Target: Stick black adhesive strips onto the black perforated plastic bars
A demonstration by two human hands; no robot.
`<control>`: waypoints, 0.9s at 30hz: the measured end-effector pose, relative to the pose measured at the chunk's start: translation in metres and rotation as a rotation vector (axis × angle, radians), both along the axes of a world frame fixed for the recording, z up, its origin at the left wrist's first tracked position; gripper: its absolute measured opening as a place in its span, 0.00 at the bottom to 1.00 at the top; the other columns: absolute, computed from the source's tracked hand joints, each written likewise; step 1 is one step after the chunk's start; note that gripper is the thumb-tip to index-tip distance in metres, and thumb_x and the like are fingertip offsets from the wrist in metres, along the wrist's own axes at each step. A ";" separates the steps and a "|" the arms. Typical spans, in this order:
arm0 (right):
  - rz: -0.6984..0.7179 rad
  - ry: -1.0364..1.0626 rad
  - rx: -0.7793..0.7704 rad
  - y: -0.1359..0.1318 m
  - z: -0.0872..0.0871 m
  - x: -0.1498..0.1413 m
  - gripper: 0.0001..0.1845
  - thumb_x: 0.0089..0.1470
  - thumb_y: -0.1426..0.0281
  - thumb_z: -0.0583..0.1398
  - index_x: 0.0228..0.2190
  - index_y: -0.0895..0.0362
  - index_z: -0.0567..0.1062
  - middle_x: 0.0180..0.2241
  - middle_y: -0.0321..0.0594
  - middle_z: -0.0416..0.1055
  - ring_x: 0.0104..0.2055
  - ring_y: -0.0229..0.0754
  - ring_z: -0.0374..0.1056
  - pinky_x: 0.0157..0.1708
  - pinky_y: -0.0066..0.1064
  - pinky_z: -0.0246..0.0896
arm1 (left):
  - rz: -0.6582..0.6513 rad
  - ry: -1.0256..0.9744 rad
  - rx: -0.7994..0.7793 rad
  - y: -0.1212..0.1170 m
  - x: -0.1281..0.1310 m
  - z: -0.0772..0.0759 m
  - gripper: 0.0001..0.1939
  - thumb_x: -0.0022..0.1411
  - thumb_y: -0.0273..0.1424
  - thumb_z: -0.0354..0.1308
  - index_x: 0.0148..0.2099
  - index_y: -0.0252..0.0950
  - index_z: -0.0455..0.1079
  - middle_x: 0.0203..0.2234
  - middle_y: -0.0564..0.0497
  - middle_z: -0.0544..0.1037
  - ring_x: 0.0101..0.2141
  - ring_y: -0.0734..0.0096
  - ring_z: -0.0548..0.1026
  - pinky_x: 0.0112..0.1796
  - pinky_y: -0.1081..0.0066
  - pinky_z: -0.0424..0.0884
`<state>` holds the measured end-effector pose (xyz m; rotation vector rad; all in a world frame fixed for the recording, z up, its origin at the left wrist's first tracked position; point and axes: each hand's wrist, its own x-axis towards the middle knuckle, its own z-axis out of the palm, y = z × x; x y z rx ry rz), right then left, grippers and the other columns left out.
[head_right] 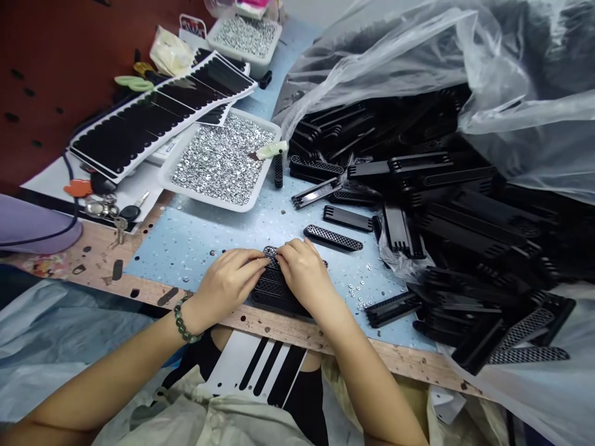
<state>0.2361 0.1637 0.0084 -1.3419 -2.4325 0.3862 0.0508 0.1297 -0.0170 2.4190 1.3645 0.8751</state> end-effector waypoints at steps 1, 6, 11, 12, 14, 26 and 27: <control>0.007 -0.032 0.011 0.001 0.001 -0.001 0.08 0.61 0.73 0.54 0.33 0.59 0.73 0.31 0.41 0.69 0.36 0.41 0.66 0.51 0.42 0.61 | 0.023 0.016 0.003 0.001 0.001 0.002 0.10 0.66 0.26 0.50 0.46 0.35 0.71 0.39 0.50 0.74 0.40 0.68 0.71 0.42 0.64 0.70; 0.058 -0.070 0.112 0.005 0.000 -0.006 0.11 0.62 0.72 0.51 0.33 0.58 0.73 0.30 0.39 0.70 0.35 0.39 0.66 0.57 0.46 0.53 | 0.091 0.082 0.041 0.009 0.006 0.012 0.11 0.66 0.28 0.49 0.35 0.34 0.72 0.28 0.50 0.73 0.32 0.68 0.69 0.36 0.66 0.67; 0.130 -0.144 0.264 0.009 -0.005 -0.010 0.15 0.63 0.73 0.50 0.30 0.58 0.74 0.29 0.39 0.69 0.32 0.39 0.62 0.58 0.45 0.52 | 0.127 0.092 0.057 0.011 0.008 0.010 0.11 0.66 0.27 0.50 0.34 0.33 0.71 0.27 0.50 0.72 0.31 0.69 0.70 0.36 0.66 0.68; 0.146 -0.167 0.295 0.009 -0.005 -0.010 0.15 0.63 0.74 0.50 0.30 0.58 0.74 0.28 0.39 0.69 0.32 0.38 0.62 0.59 0.45 0.51 | 0.127 0.081 0.057 0.010 0.008 0.009 0.10 0.66 0.27 0.50 0.35 0.33 0.72 0.28 0.50 0.73 0.31 0.69 0.70 0.36 0.67 0.68; 0.185 -0.218 0.351 0.007 -0.004 -0.009 0.16 0.63 0.76 0.49 0.33 0.58 0.75 0.29 0.39 0.70 0.31 0.38 0.60 0.59 0.45 0.51 | 0.116 0.061 0.067 0.008 0.006 0.006 0.10 0.66 0.25 0.49 0.37 0.32 0.72 0.29 0.50 0.73 0.30 0.71 0.70 0.33 0.69 0.69; 0.175 -0.238 0.257 -0.003 0.006 -0.009 0.14 0.61 0.75 0.51 0.40 0.62 0.76 0.31 0.43 0.72 0.34 0.43 0.65 0.55 0.53 0.55 | -0.046 0.116 0.061 -0.005 -0.012 0.007 0.15 0.65 0.23 0.49 0.52 0.30 0.69 0.44 0.43 0.75 0.45 0.63 0.73 0.48 0.59 0.73; 0.146 -0.202 0.206 -0.002 0.007 -0.010 0.13 0.61 0.74 0.52 0.39 0.61 0.76 0.32 0.43 0.72 0.35 0.43 0.66 0.55 0.53 0.55 | -0.050 0.110 0.052 -0.005 -0.013 0.008 0.15 0.65 0.24 0.49 0.52 0.30 0.69 0.45 0.43 0.75 0.45 0.63 0.73 0.48 0.59 0.73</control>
